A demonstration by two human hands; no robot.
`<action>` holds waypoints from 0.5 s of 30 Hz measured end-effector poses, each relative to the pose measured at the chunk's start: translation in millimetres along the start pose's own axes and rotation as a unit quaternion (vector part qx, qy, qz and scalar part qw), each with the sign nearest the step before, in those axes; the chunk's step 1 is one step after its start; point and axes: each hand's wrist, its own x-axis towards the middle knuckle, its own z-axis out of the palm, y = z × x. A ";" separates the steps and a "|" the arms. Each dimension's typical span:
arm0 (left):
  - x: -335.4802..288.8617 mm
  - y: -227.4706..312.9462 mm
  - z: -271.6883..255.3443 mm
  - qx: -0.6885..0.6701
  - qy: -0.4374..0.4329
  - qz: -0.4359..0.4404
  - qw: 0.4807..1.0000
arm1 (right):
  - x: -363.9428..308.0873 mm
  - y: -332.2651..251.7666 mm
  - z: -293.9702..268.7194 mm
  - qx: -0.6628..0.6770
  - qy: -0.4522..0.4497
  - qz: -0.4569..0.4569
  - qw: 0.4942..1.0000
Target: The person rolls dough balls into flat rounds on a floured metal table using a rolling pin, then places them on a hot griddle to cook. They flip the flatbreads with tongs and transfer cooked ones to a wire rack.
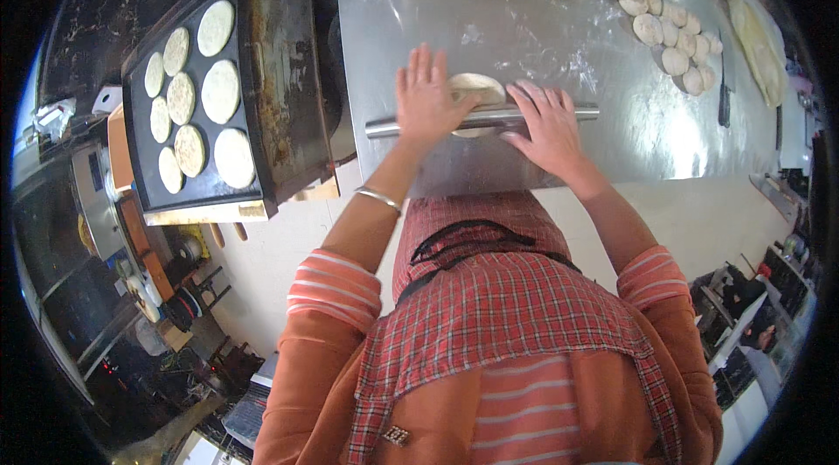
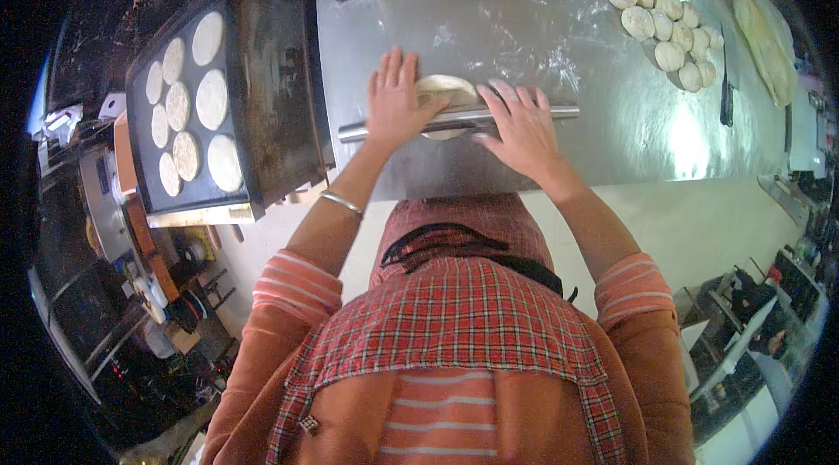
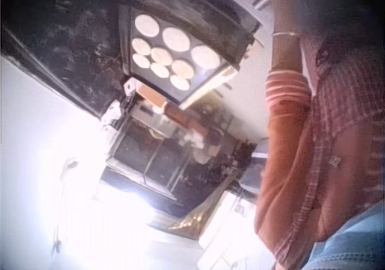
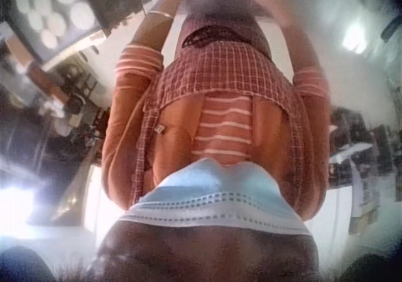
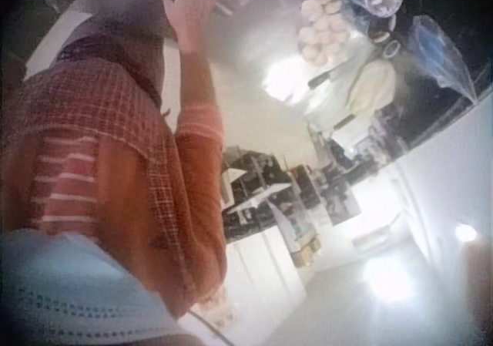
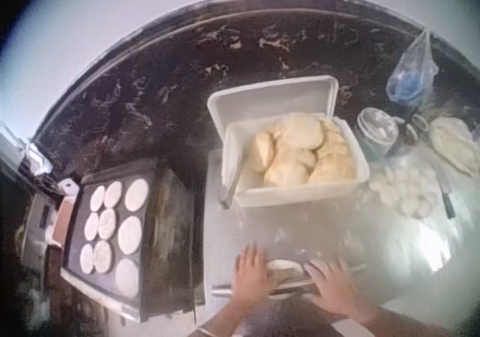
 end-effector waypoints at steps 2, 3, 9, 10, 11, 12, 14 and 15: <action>-10.4 10.7 -1.4 -0.166 -0.043 -0.026 0.985 | -18.6 -4.7 -4.3 0.022 -0.061 0.025 0.998; -16.4 11.1 -2.9 -0.248 -0.045 -0.063 0.966 | -23.7 -5.5 -4.1 0.047 0.008 -0.010 0.999; -93.4 -21.3 -33.7 0.000 -0.058 -0.155 0.986 | -46.3 -28.9 6.7 0.057 0.020 -0.012 0.998; -101.5 -24.5 -35.2 0.070 0.019 -0.135 0.988 | -43.5 -34.1 9.2 0.038 0.019 0.004 0.999; -101.7 -27.6 -34.2 0.136 0.053 -0.127 0.981 | -33.6 -36.8 12.0 0.020 0.039 0.017 0.999; -95.3 -30.5 -31.5 0.139 0.104 -0.105 0.979 | -22.4 -39.3 13.8 -0.001 0.058 0.030 0.998; -52.0 -42.1 -20.9 0.146 0.121 -0.079 0.979 | 28.0 -28.3 18.5 -0.050 0.149 0.023 0.987; -23.5 -50.8 -16.4 0.125 0.131 -0.094 0.979 | 56.7 -19.1 20.1 -0.067 0.134 0.044 0.988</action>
